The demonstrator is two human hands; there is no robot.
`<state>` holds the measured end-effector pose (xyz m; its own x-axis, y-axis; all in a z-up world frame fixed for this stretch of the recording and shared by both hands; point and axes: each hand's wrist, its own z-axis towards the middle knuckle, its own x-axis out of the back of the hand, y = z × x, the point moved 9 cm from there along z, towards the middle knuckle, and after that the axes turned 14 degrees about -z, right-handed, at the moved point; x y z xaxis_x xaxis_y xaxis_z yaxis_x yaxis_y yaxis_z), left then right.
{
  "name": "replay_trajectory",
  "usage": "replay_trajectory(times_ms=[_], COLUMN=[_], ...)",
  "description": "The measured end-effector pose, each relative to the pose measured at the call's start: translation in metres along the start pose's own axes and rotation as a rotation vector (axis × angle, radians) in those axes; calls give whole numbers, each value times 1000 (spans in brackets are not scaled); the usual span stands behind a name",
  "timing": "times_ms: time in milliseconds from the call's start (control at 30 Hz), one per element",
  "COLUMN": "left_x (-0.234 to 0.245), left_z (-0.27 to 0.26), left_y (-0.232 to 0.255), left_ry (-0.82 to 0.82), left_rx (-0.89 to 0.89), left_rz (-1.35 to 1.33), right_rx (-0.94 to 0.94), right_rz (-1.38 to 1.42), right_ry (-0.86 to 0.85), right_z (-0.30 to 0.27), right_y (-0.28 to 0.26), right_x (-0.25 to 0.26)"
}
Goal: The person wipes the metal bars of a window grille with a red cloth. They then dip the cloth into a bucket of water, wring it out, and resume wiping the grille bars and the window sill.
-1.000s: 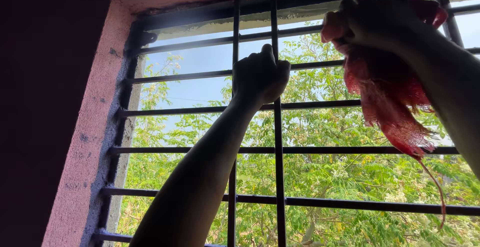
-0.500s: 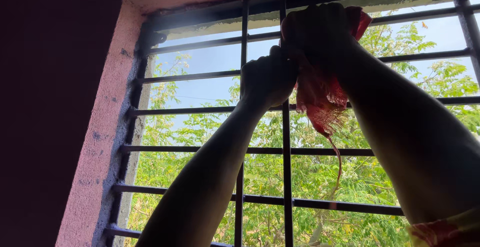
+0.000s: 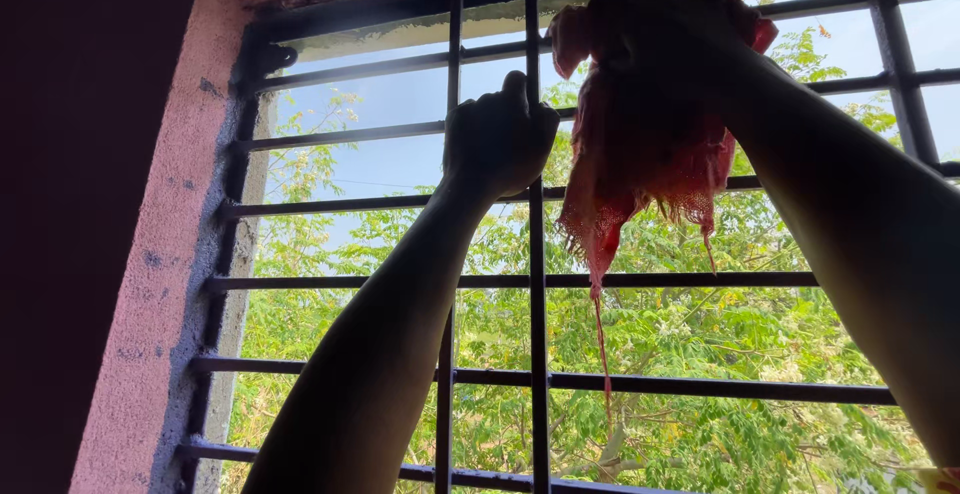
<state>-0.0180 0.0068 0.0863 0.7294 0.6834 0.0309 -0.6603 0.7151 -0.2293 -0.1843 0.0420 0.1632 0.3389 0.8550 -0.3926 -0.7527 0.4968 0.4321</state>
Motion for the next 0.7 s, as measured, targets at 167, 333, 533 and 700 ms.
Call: replay_trajectory(times_ms=[167, 333, 533, 700], left_x=[2, 1, 7, 9], left_z=[-2, -2, -3, -6], left_y=[-1, 1, 8, 14], left_ry=[3, -48, -39, 5], left_rx=[34, 85, 137, 137], left_rz=[-34, -61, -83, -55], right_rx=[6, 8, -143, -118], right_rz=[205, -133, -223, 20], right_ry=[-87, 13, 29, -133], right_z=[-28, -71, -86, -92], right_y=[50, 104, 114, 114], right_x=[-11, 19, 5, 16])
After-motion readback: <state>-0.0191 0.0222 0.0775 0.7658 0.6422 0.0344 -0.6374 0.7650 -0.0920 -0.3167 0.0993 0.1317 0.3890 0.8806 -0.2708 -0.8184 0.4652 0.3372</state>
